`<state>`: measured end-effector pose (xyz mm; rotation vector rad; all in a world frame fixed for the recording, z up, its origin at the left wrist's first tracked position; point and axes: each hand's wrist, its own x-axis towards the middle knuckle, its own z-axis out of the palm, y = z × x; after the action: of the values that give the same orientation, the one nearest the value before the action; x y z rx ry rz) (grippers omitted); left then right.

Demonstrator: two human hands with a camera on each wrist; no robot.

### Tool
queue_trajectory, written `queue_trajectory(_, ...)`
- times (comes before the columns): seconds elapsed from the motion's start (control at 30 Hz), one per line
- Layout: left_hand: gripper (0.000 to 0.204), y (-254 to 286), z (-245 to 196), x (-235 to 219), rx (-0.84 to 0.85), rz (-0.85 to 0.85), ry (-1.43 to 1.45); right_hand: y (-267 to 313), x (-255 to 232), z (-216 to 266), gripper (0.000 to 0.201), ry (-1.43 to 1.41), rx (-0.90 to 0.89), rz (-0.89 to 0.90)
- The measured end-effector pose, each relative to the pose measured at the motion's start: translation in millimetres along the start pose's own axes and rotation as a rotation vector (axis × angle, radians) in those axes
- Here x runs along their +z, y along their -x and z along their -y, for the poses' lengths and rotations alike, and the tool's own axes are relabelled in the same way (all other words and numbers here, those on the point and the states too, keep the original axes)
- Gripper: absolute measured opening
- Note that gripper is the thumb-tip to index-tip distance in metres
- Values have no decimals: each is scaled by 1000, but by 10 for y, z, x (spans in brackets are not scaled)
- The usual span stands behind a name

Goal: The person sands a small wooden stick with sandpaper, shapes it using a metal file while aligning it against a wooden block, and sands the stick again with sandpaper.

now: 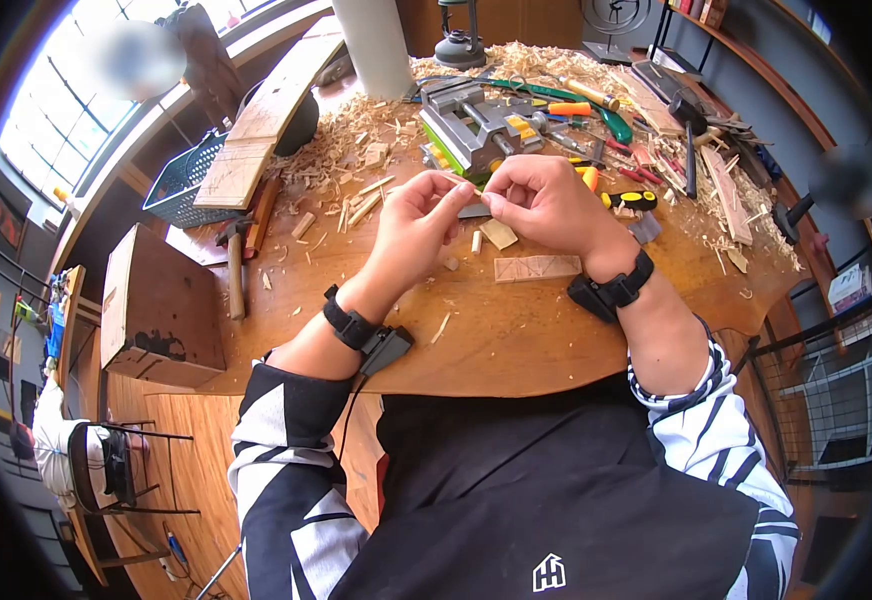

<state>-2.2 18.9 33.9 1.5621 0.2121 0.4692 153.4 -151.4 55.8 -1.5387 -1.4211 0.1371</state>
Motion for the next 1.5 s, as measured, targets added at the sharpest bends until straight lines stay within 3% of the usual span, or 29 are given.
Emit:
queue_trajectory(0.3, 15, 12, -66, 1, 90, -210, 125, 12, -11, 22, 7, -21, 17, 16)
queue_trajectory(0.43, 15, -26, -39, -72, 93, -229, 183, 11, 14, 56, 10, -24, 41, -13)
queue_trajectory(0.5, 15, -18, -42, -68, 57, -196, 176, 5, 11, 42, 12, -35, 40, -32)
queue_trajectory(0.57, 14, -1, -35, -48, -22, -40, 76, 7, 13, 29, 12, -32, -7, -25)
queue_trajectory(0.7, 19, 25, 28, 5, 8, 120, 0, 3, -4, 27, 8, -33, -3, -1)
queue_trajectory(1.23, 16, 7, 0, -56, 57, -104, 129, 12, -4, 31, 9, -10, -36, 13)
queue_trajectory(1.5, 13, 44, -59, -1, -10, -18, 98, 2, -1, 30, 9, -1, -49, -11)
